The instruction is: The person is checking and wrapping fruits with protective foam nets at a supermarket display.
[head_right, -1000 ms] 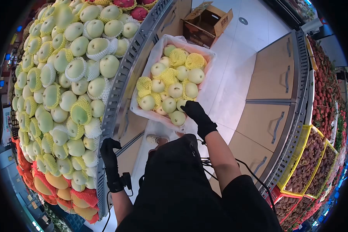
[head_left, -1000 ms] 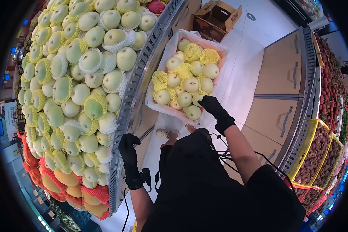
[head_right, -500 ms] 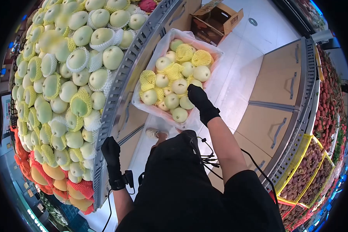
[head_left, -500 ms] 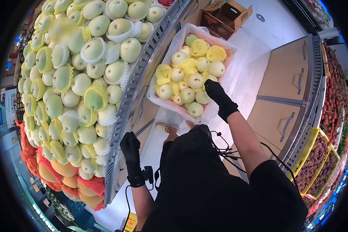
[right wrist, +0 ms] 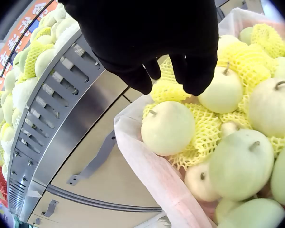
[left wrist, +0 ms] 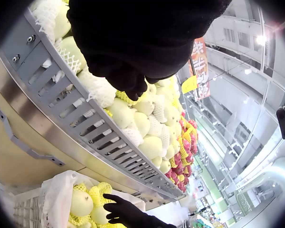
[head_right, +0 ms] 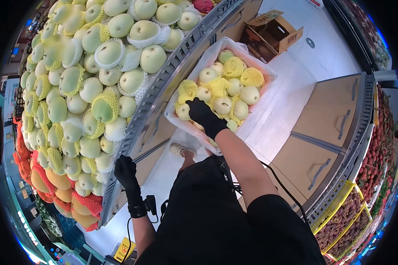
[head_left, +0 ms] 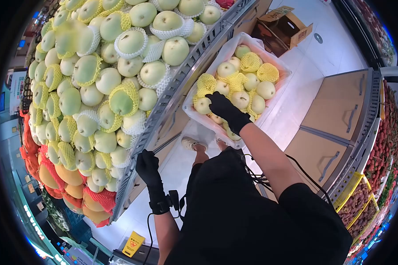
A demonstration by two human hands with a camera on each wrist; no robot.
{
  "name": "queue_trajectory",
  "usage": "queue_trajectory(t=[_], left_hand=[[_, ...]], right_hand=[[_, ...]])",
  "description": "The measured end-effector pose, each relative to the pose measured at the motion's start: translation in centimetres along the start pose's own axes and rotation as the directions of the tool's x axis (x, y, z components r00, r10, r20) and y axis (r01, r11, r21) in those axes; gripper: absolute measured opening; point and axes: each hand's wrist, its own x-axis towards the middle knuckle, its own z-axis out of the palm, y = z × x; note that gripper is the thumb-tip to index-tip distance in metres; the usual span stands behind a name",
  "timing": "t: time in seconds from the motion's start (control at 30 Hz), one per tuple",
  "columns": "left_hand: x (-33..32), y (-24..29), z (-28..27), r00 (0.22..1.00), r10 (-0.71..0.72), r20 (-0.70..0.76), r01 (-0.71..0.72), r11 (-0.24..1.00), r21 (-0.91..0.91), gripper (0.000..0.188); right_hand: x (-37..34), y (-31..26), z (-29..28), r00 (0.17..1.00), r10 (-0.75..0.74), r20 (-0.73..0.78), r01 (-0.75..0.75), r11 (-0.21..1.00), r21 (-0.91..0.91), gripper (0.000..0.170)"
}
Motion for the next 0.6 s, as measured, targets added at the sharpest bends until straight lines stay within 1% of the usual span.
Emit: queue_trajectory(t=[0.1, 0.13, 0.23, 0.27, 0.37, 0.4, 0.47, 0.5, 0.53, 0.57, 0.6], left_hand=[[0.2, -0.5, -0.1, 0.999, 0.030, -0.014, -0.030, 0.998, -0.060, 0.031], [0.2, -0.4, -0.2, 0.999, 0.037, -0.006, -0.038, 0.997, -0.073, 0.031], [-0.1, -0.1, -0.5, 1.000, 0.025, 0.000, -0.025, 0.995, -0.096, 0.029], [-0.2, 0.0, -0.5, 1.000, 0.017, -0.002, -0.017, 0.994, -0.104, 0.028], [-0.4, -0.1, -0.9, 1.000, 0.012, 0.007, -0.011, 0.993, -0.119, 0.027], [-0.4, 0.0, -0.9, 1.000, 0.022, 0.013, -0.020, 0.994, -0.106, 0.027], [-0.2, 0.3, -0.8, 0.998, 0.047, 0.030, -0.045, 0.996, -0.079, 0.026], [0.1, 0.3, -0.7, 0.998, 0.043, 0.037, -0.039, 0.993, -0.112, 0.026], [0.4, 0.3, -0.5, 0.998, 0.039, 0.042, -0.033, 0.989, -0.147, 0.025], [0.7, 0.2, -0.3, 0.998, 0.034, 0.043, -0.026, 0.983, -0.181, 0.024], [1.0, 0.4, -0.1, 0.995, 0.077, 0.062, -0.063, 0.978, -0.198, 0.022]], right_hand=[[1.9, -2.8, 0.7, 0.998, 0.048, -0.029, -0.053, 0.983, -0.178, 0.037], [2.5, -3.8, 0.6, 0.997, 0.073, -0.029, -0.078, 0.976, -0.205, 0.037], [3.7, -4.4, 1.5, 0.997, 0.078, -0.001, -0.072, 0.925, -0.374, 0.038], [3.9, -4.2, 1.9, 0.996, 0.090, 0.017, -0.076, 0.912, -0.403, 0.038], [4.2, -3.3, 2.1, 0.967, 0.237, 0.092, -0.187, 0.907, -0.377, 0.037], [4.0, -3.1, 1.9, 0.968, 0.251, -0.006, -0.242, 0.924, -0.296, 0.032], [3.0, -2.0, 1.2, 0.969, 0.169, -0.179, -0.191, 0.975, -0.114, 0.029], [2.7, -1.9, 0.3, 0.954, 0.133, -0.270, -0.146, 0.989, -0.028, 0.028], [2.5, -2.0, -0.5, 0.931, 0.281, -0.234, -0.241, 0.953, 0.184, 0.025], [2.0, -2.8, -2.4, 0.897, 0.422, -0.132, -0.355, 0.866, 0.353, 0.023], [1.8, -2.2, -2.7, 0.900, 0.383, -0.206, -0.280, 0.873, 0.399, 0.022]])
